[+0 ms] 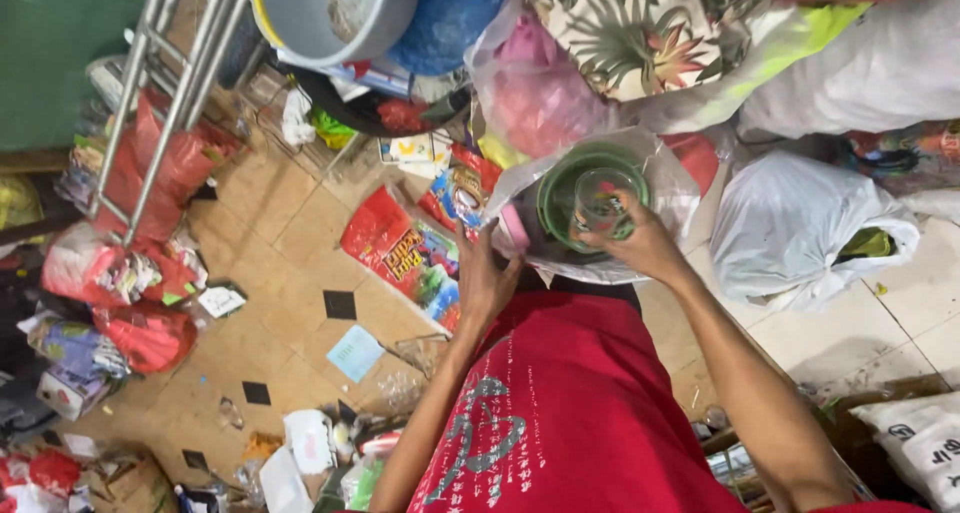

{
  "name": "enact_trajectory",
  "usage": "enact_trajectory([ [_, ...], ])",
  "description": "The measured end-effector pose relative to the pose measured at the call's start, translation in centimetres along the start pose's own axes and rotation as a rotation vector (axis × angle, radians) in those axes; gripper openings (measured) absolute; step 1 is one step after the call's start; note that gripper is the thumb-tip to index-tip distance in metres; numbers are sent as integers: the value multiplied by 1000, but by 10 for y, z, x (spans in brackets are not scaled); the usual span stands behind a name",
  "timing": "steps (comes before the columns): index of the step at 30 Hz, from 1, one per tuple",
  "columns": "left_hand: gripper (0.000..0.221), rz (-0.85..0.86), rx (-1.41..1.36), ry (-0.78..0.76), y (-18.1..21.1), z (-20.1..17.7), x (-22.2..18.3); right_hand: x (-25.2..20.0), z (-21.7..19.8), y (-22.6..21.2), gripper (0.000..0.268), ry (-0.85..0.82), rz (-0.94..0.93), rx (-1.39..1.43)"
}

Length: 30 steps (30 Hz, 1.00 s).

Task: The recorder is sorting through various recyclable and household items, placing them into a bag.

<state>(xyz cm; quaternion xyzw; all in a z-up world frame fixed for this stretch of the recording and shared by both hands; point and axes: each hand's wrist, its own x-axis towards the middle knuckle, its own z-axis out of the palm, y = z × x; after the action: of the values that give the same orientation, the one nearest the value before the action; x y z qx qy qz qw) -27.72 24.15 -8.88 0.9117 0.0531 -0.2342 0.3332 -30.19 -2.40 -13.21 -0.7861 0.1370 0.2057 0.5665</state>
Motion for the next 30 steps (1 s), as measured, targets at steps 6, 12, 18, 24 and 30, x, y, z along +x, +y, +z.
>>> enact_trajectory([
  [6, 90, 16, -211, 70, -21, 40, -11, 9, 24, 30, 79, 172, -26, -101],
  [12, 83, -15, -420, -2, 2, 22, -20, 5, 21, 54, 77, 203, -101, 15],
  [18, 91, 223, -132, 8, -6, 20, -29, -17, 10, 54, 78, 355, 208, 139],
  [24, 91, 231, -51, -116, 7, 12, -22, -45, 7, 69, 73, 423, 152, -241],
  [30, 101, 310, -128, -228, 5, 8, -23, -46, 6, 55, 89, -38, 4, -949],
])
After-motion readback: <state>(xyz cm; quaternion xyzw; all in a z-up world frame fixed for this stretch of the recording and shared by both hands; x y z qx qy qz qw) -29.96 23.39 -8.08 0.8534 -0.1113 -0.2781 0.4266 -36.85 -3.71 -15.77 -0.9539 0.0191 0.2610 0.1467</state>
